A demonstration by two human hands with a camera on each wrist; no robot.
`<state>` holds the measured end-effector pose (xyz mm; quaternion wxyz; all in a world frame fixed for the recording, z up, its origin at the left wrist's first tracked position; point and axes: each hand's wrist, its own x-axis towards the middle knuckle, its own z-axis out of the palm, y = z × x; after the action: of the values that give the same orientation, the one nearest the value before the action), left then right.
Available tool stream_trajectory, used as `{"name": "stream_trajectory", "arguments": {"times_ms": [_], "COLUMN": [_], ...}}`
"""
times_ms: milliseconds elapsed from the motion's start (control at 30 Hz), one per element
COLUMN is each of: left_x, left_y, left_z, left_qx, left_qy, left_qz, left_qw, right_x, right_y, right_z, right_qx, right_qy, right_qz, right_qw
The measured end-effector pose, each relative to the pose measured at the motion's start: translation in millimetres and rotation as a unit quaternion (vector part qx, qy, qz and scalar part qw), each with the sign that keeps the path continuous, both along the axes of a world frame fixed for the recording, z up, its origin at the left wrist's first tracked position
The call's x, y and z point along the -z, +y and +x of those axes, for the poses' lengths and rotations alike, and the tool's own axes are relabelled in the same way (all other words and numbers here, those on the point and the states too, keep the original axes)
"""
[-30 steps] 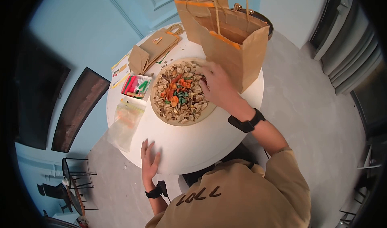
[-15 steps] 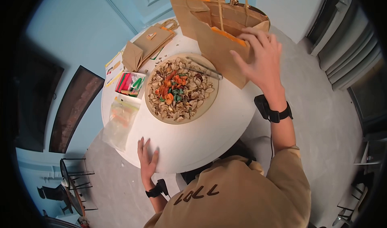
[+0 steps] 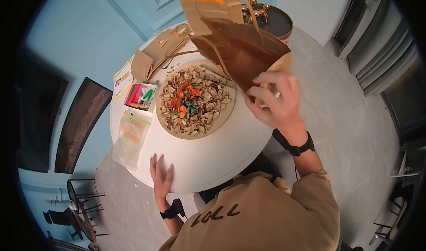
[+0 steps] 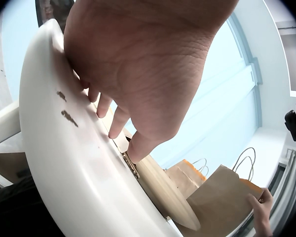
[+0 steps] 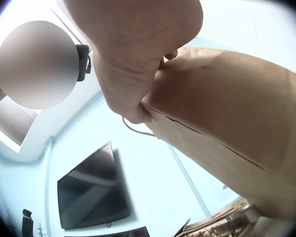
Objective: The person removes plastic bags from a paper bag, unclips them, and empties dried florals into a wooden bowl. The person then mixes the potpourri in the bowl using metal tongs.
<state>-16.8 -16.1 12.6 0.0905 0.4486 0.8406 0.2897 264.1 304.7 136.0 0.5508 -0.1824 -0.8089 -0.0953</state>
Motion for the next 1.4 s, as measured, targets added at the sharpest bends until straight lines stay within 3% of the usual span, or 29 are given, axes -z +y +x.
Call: {"name": "stream_trajectory", "arguments": {"times_ms": [233, 367, 433, 467, 533, 600, 667, 800, 867, 1167, 1267, 1400], "left_x": [5, 5, 1, 1, 4, 7, 3, 6, 5, 4, 8, 10], "left_y": [-1, -1, 1, 1, 1, 1, 2, 2, 2, 4, 3, 1], "left_z": [0, -1, 2, 2, -1, 0, 2, 1, 1, 4, 2, 1], "left_qx": [-0.007, -0.009, -0.013, -0.016, -0.012, -0.012, -0.020, -0.024, -0.024, -0.031, -0.031, -0.028], "left_qy": [0.010, 0.016, 0.018, 0.022, 0.034, 0.042, 0.035, 0.044, 0.045, 0.077, 0.070, 0.065], "left_qz": [0.022, 0.024, 0.023, 0.024, 0.028, 0.029, 0.032, 0.035, 0.031, 0.035, 0.038, 0.047], "left_qw": [1.000, 1.000, 0.999, 0.999, 0.999, 0.999, 0.999, 0.998, 0.998, 0.996, 0.996, 0.996], "right_x": [-5, -1, 11, 19, 23, 24, 28, 44, 49, 61, 68, 65], "right_y": [31, 77, 108, 110, 112, 102, 87, 77, 86, 78, 79, 77], "right_z": [1, 30, 41, 41, 37, 28, 12, -9, -7, 8, 10, 8], "right_qx": [-0.022, 0.030, -0.098, -0.098, -0.140, -0.121, -0.075, -0.104, 0.005, 0.077, 0.055, 0.045], "right_qy": [0.102, 0.130, 0.130, 0.129, 0.107, 0.088, 0.129, 0.183, 0.148, 0.041, 0.060, 0.076], "right_qz": [-0.110, -0.055, -0.231, -0.231, -0.353, -0.346, -0.272, -0.297, -0.215, -0.300, -0.364, -0.343], "right_qw": [0.988, 0.990, 0.959, 0.959, 0.919, 0.926, 0.951, 0.932, 0.965, 0.950, 0.928, 0.935]}}
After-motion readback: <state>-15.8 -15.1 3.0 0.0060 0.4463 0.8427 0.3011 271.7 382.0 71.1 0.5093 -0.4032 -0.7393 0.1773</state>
